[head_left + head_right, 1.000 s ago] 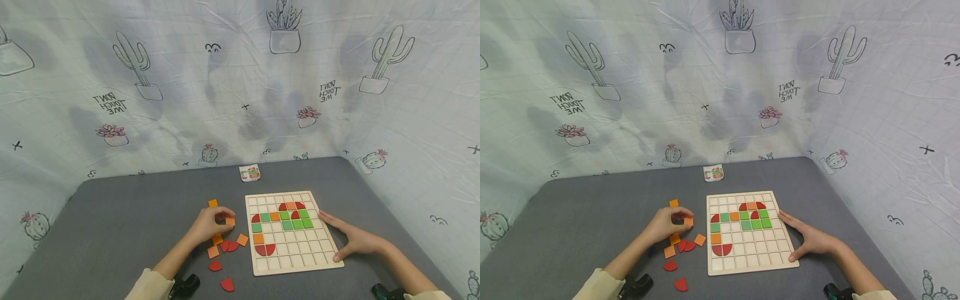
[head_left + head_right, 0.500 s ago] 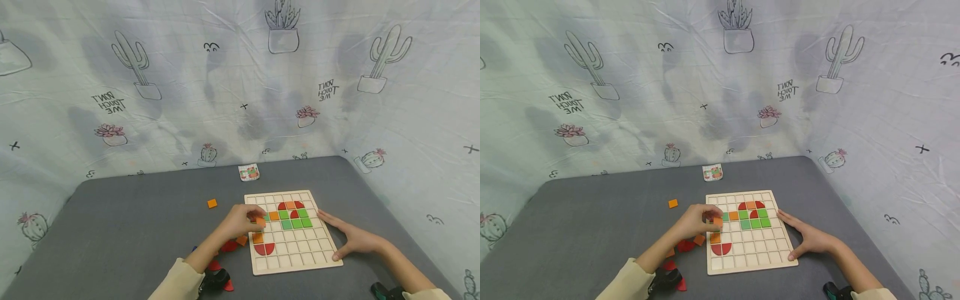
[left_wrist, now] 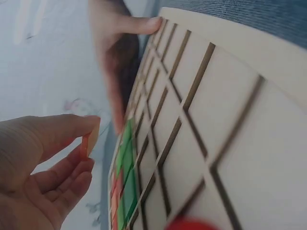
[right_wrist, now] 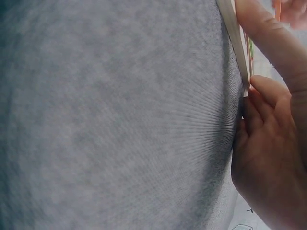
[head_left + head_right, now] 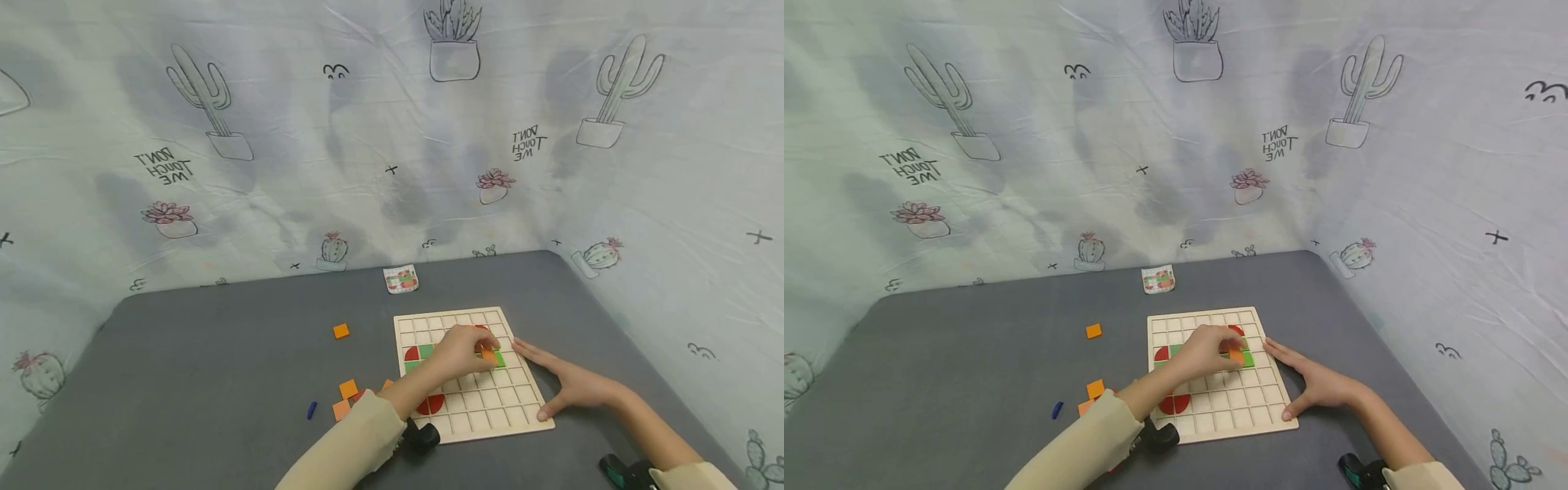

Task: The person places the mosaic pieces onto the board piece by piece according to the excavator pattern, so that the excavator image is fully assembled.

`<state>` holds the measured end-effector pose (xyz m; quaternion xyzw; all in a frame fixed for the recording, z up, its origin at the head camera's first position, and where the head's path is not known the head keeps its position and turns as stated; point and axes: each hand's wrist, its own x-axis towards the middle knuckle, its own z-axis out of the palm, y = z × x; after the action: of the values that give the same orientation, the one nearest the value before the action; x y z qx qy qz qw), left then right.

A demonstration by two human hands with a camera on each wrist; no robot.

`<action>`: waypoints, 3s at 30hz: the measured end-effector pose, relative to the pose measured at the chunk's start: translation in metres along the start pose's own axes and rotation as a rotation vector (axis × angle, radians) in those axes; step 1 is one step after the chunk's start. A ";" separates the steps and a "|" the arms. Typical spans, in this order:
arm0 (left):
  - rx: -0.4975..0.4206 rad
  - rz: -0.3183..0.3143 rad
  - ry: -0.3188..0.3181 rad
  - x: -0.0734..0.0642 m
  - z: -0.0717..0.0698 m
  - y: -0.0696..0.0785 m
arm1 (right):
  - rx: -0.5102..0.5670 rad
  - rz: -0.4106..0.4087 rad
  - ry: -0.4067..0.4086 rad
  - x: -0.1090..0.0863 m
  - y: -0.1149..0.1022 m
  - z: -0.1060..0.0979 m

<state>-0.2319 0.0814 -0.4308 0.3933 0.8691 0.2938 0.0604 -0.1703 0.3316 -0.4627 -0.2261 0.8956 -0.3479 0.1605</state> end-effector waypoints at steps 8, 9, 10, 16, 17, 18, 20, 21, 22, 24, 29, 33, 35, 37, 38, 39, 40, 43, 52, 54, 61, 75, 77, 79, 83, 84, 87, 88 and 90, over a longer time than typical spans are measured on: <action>0.085 0.003 0.008 0.026 0.026 0.008 | 0.005 -0.026 -0.008 0.001 0.002 -0.001; 0.082 0.001 0.009 0.028 0.028 0.008 | 0.010 -0.024 -0.009 0.001 0.003 -0.001; 0.073 -0.003 0.008 0.030 0.030 0.008 | 0.006 -0.020 -0.008 0.001 0.003 -0.001; 0.091 -0.016 0.004 0.037 0.038 0.009 | 0.014 -0.005 -0.002 0.000 0.003 -0.001; 0.103 -0.016 0.004 0.038 0.039 0.010 | 0.015 -0.005 0.000 0.000 0.003 -0.001; 0.110 -0.015 0.004 0.038 0.039 0.010 | 0.016 -0.006 0.001 0.000 0.003 -0.001; 0.116 -0.014 0.004 0.039 0.039 0.010 | 0.012 -0.008 0.008 0.000 0.004 -0.001; 0.116 -0.020 0.002 0.039 0.040 0.010 | 0.008 -0.010 0.011 0.000 0.004 -0.001; 0.114 -0.025 0.003 0.039 0.040 0.010 | 0.006 -0.011 0.011 0.000 0.004 0.000; 0.108 -0.036 0.005 0.039 0.040 0.010 | 0.004 -0.012 0.010 0.001 0.004 0.000; 0.123 -0.043 0.023 0.039 0.040 0.008 | 0.006 -0.013 0.006 0.003 0.003 -0.001; 0.133 -0.038 0.042 0.039 0.041 0.008 | 0.018 -0.033 0.007 0.005 0.003 0.000; 0.130 -0.039 0.052 0.039 0.041 0.008 | 0.026 -0.041 0.006 0.006 0.004 0.000; 0.130 -0.042 0.055 0.038 0.040 0.008 | 0.024 -0.049 0.004 0.006 0.004 0.001; 0.133 -0.042 0.054 0.038 0.040 0.008 | 0.025 -0.050 0.007 0.007 0.004 0.001; 0.131 -0.043 0.048 0.038 0.039 0.008 | 0.022 -0.050 0.010 0.007 0.004 0.002; 0.122 -0.044 0.042 0.037 0.038 0.007 | 0.020 -0.057 0.011 0.008 0.005 0.002; 0.083 -0.061 0.012 0.034 0.032 0.005 | 0.007 -0.069 0.016 0.009 0.005 0.003; -0.047 -0.074 -0.027 0.003 -0.015 -0.009 | 0.018 -0.031 -0.015 0.007 0.005 0.002; -0.076 -0.076 -0.006 -0.008 -0.027 -0.016 | 0.024 -0.022 -0.011 0.006 0.004 0.001; -0.273 -0.069 -0.003 -0.061 -0.061 -0.035 | 0.024 0.010 -0.008 0.004 0.002 0.001; -0.088 -0.251 0.036 -0.192 -0.091 -0.080 | 0.022 -0.011 -0.008 0.002 0.003 0.000; -0.040 -0.271 0.036 -0.207 -0.091 -0.086 | 0.019 -0.013 -0.009 0.002 0.003 0.000; -0.003 -0.289 0.041 -0.218 -0.091 -0.090 | 0.017 -0.019 -0.003 0.001 0.004 0.000; 0.033 -0.308 0.050 -0.230 -0.088 -0.095 | 0.014 -0.032 0.009 0.001 0.004 0.001; 0.031 -0.308 0.052 -0.231 -0.088 -0.096 | 0.015 -0.037 0.012 0.001 0.004 0.001; 0.018 -0.303 0.060 -0.233 -0.087 -0.098 | 0.012 -0.046 0.014 0.002 0.004 0.002; 0.014 -0.300 0.066 -0.233 -0.087 -0.099 | 0.011 -0.046 0.014 0.002 0.004 0.002; 0.009 -0.279 0.082 -0.233 -0.087 -0.102 | 0.006 -0.043 0.017 0.002 0.003 0.002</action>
<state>-0.1682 -0.1793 -0.4464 0.2564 0.9185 0.2944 0.0631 -0.1717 0.3313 -0.4665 -0.2419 0.8908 -0.3559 0.1462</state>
